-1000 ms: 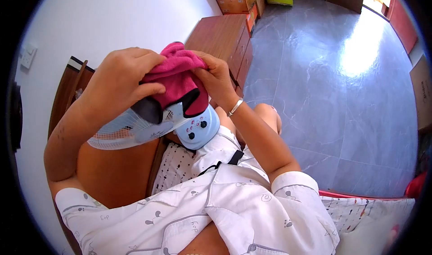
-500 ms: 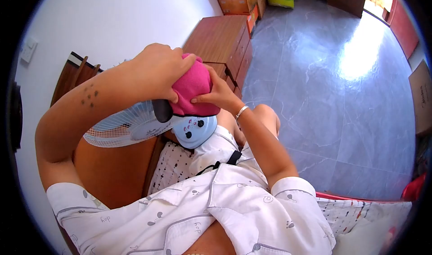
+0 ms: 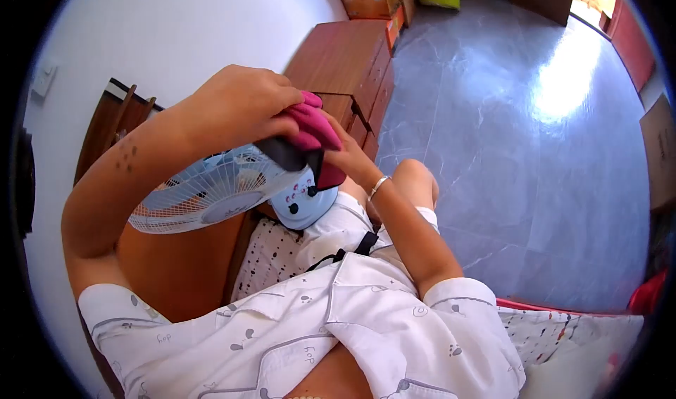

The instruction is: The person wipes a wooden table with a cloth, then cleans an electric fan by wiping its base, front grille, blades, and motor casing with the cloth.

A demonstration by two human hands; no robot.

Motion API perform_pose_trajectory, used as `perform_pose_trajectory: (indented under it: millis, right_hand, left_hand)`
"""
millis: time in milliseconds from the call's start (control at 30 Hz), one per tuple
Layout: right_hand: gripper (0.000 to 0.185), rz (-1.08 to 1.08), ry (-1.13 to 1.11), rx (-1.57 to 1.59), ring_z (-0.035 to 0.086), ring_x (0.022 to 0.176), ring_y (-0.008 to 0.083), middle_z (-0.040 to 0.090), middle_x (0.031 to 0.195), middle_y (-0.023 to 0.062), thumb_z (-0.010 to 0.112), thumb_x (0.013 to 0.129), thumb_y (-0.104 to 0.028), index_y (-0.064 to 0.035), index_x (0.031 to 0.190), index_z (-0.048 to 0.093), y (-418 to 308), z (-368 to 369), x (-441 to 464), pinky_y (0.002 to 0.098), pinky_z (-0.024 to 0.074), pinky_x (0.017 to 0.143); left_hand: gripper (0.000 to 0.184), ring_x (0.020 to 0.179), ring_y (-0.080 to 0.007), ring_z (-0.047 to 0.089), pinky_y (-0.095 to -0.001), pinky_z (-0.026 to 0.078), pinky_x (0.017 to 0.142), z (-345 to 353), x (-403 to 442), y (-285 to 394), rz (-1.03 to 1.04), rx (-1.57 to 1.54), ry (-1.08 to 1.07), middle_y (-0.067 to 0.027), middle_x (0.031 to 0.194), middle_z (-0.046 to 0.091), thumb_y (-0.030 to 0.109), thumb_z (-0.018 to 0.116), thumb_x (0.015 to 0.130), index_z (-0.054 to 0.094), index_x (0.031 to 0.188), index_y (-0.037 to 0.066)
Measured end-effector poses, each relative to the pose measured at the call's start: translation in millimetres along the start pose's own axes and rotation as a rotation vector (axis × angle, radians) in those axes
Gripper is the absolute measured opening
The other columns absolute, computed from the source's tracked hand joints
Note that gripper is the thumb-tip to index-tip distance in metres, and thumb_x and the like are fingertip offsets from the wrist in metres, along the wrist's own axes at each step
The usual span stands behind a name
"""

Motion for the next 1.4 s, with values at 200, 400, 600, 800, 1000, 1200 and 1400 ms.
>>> perform_pose_trajectory:
  millis: [200, 400, 600, 800, 1000, 1200, 1400]
  right_hand:
    - [0.075, -0.091, -0.023, -0.332, 0.049, 0.123, 0.0157, 0.049, 0.137, 0.0095, 0.069, 0.080, 0.007, -0.0029, 0.146, 0.035, -55, 16, 24, 0.0294, 0.0432, 0.102]
    - [0.075, -0.224, -0.116, -0.580, 0.057, 0.112, 0.0279, 0.058, 0.122, 0.0159, 0.074, 0.074, -0.011, 0.0001, 0.139, 0.041, -106, 61, 49, 0.0319, 0.0419, 0.100]
    - [0.091, -0.491, -0.169, -0.961, 0.044, 0.127, 0.0431, 0.049, 0.132, 0.0233, 0.083, 0.064, -0.042, -0.0026, 0.136, 0.045, -157, 107, 56, 0.0457, 0.0368, 0.106]
    - [0.097, -0.710, -0.276, -1.194, 0.045, 0.126, 0.0413, 0.049, 0.135, 0.0158, 0.085, 0.057, -0.044, -0.0168, 0.141, 0.045, -175, 165, 59, 0.0489, 0.0365, 0.106]
    - [0.092, -0.700, -0.333, -1.292, 0.054, 0.113, 0.0323, 0.054, 0.125, 0.0105, 0.084, 0.059, -0.043, -0.0217, 0.140, 0.048, -170, 189, 69, 0.0446, 0.0432, 0.096]
    - [0.072, -0.874, -0.273, -1.223, 0.059, 0.100, 0.0298, 0.059, 0.112, 0.0091, 0.080, 0.064, -0.041, -0.0127, 0.127, 0.060, -170, 179, 64, 0.0393, 0.0479, 0.086]
    - [0.039, -0.764, -0.300, -1.143, 0.060, 0.099, 0.0286, 0.064, 0.105, 0.0106, 0.070, 0.080, -0.023, -0.0099, 0.117, 0.066, -179, 177, 74, 0.0393, 0.0474, 0.087]
  left_hand:
    - [0.011, 0.081, -0.0319, 0.065, -0.0380, 0.052, 0.076, -14, -8, 1, 0.108, 0.009, 0.105, -0.0142, 0.083, 0.066, 0.012, 0.066, 0.080, 0.066, 0.084, 0.002]
    - [0.019, 0.079, -0.0315, 0.065, -0.0351, 0.052, 0.076, -68, -48, -25, 0.077, -0.184, 0.391, -0.0177, 0.088, 0.068, 0.008, 0.068, 0.079, 0.069, 0.096, -0.002]
    - [0.024, 0.089, -0.0259, 0.069, -0.0329, 0.053, 0.083, -90, -140, -31, -0.200, -0.195, 0.463, -0.0132, 0.095, 0.070, 0.002, 0.070, 0.077, 0.069, 0.101, 0.000]
    - [0.057, 0.121, -0.0331, 0.055, -0.0426, 0.046, 0.100, -74, -218, -1, -0.435, 0.027, 0.488, -0.0142, 0.129, 0.059, 0.022, 0.081, 0.072, 0.062, 0.123, 0.005]
    - [0.113, 0.128, -0.0403, 0.043, -0.0525, 0.034, 0.106, -17, -238, -15, -0.672, 0.120, 0.705, -0.0183, 0.147, 0.039, 0.052, 0.084, 0.053, 0.038, 0.147, 0.013]
    - [0.067, 0.107, -0.0310, 0.054, -0.0435, 0.041, 0.091, -16, -240, -16, -0.608, 0.217, 0.901, -0.0141, 0.122, 0.055, 0.048, 0.068, 0.074, 0.061, 0.129, 0.012]
    - [0.034, 0.097, -0.0284, 0.062, -0.0369, 0.048, 0.085, -27, -250, -17, -0.475, 0.154, 1.024, -0.0112, 0.110, 0.067, 0.017, 0.064, 0.086, 0.067, 0.118, 0.005]
Point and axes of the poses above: each hand's wrist, its own x-axis towards the middle knuckle, its own z-axis out of the palm, y = z × x, the point moved 8 cm from there along x, towards the middle knuckle
